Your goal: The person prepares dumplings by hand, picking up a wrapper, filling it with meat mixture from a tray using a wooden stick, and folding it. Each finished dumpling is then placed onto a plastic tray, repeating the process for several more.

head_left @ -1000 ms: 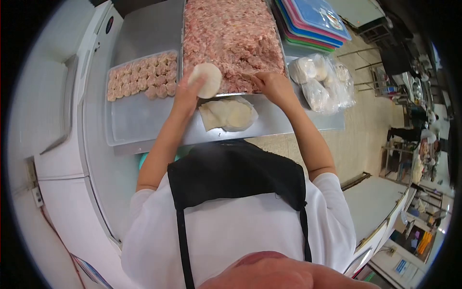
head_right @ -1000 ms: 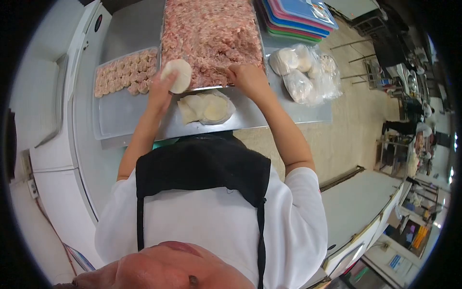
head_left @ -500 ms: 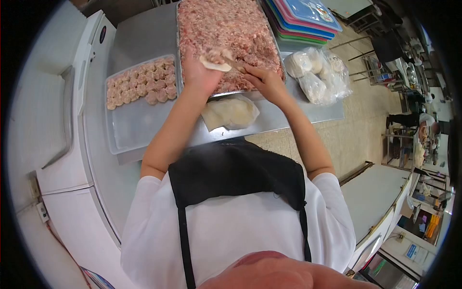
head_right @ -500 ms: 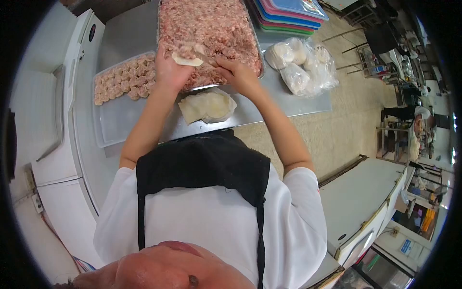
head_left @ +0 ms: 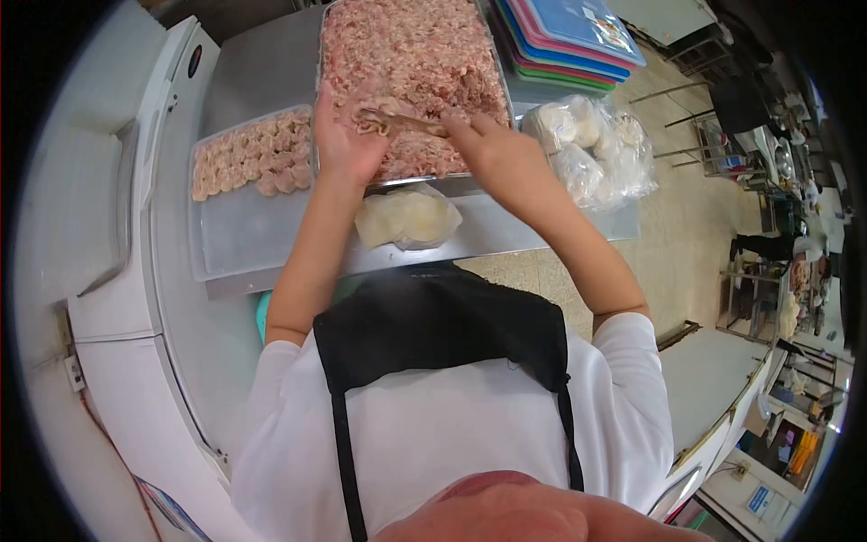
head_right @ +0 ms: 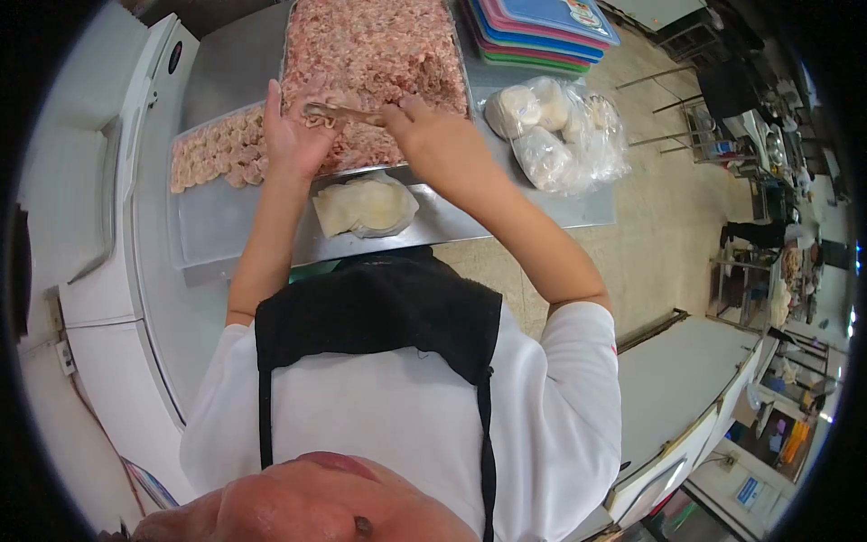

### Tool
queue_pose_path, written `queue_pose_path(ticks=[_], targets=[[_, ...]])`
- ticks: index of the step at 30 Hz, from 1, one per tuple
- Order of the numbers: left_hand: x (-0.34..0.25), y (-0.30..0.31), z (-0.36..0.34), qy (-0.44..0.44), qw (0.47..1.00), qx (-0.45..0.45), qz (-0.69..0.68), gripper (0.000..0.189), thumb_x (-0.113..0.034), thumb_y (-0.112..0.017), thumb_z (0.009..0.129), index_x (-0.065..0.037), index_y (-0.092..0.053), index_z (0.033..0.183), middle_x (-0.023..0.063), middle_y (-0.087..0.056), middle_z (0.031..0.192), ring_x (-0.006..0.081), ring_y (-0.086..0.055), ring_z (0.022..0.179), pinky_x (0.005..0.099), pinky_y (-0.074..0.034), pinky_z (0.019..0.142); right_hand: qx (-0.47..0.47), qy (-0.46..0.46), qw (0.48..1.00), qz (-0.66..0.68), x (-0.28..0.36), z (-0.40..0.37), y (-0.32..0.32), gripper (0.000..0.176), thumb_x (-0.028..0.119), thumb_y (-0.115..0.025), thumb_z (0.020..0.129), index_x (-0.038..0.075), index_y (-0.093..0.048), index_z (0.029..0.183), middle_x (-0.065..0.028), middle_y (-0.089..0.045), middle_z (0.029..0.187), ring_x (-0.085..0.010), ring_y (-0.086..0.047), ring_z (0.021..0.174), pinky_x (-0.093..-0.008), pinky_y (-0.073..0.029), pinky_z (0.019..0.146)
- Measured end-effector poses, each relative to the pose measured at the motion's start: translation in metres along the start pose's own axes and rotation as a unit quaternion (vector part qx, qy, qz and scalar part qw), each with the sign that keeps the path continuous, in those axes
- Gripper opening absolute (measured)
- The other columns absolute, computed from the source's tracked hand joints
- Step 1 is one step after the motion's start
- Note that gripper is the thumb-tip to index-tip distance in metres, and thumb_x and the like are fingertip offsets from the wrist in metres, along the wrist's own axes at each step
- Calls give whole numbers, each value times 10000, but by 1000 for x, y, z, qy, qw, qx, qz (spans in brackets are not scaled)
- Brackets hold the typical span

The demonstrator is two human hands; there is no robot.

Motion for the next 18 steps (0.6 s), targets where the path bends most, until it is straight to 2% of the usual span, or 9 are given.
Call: queue_pose_path(ticks=[4,6,8,9,10,11,13,15,18], targets=[[-4,2,13,-46,998,37,-25,686,-461,-589,865,-38,-399,1370,202,-435,1381,382,-393,1285,562,-316,1062,58,0,996,70,-28,4,-26,307,216,-536,931,42,-579,1179,-157,-627,949,-338,-634,831,-416,-510,681],[-7,4,10,-48,996,65,-37,639,-371,-608,872,-53,-392,1383,194,-444,1374,386,-441,1246,538,-361,1042,42,-33,973,223,-52,5,-18,324,247,-525,952,17,-584,1173,-167,-639,971,-302,-639,835,-376,-503,712],[-3,-7,-4,-62,978,131,147,663,-259,-665,839,-52,-377,1398,169,-462,1368,322,-442,1259,494,-355,1055,47,-48,944,323,-70,5,-16,344,267,-516,968,-3,-588,1169,-173,-649,989,-259,-636,835,-340,-493,739],[4,-15,-12,-66,955,162,238,685,-203,-693,822,-52,-369,1406,156,-471,1366,290,-442,1266,471,-352,1061,58,-48,934,350,-74,2,-17,352,272,-512,973,-10,-589,1167,-173,-653,996,-234,-630,833,-324,-487,750],[-5,-27,-18,-162,901,165,366,699,-161,-704,804,-59,-370,1410,141,-492,1352,276,-462,1250,443,-360,1055,70,-48,922,377,-76,-1,-18,360,277,-507,977,-18,-591,1166,-174,-657,1003,-209,-624,830,-308,-480,761],[-13,-43,-27,-254,821,161,485,717,-119,-715,786,-67,-372,1413,126,-514,1337,262,-481,1233,415,-367,1050,109,-48,920,373,-78,-3,-18,359,274,-513,975,-17,-591,1169,-167,-662,984,-199,-619,826,-306,-480,761],[-15,-65,-43,-350,686,166,616,710,-81,-736,756,-75,-414,1389,106,-559,1287,240,-516,1193,371,-386,1030,189,-43,910,365,-74,-4,-6,357,268,-525,970,-16,-591,1175,-153,-673,945,-180,-609,818,-300,-481,761],[-10,-77,-49,-375,617,196,664,657,-91,-758,732,-75,-493,1332,96,-606,1214,224,-548,1145,339,-408,1000,199,-24,916,349,-71,-5,2,347,260,-535,966,-11,-601,1171,-148,-678,916,-184,-606,802,-296,-481,762],[13,-72,-37,-199,645,305,672,536,-138,-781,713,-61,-595,1211,98,-636,1137,230,-575,1095,361,-436,958,176,12,906,384,-67,-6,-6,312,271,-534,959,37,-623,1145,-161,-670,895,-283,-620,798,-342,-485,741]])
Point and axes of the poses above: each hand's wrist, its own z-axis towards the middle knuckle, its own y-axis out of the back of the hand, x = y × z, the point moved 9 cm from there along z, towards the middle knuckle
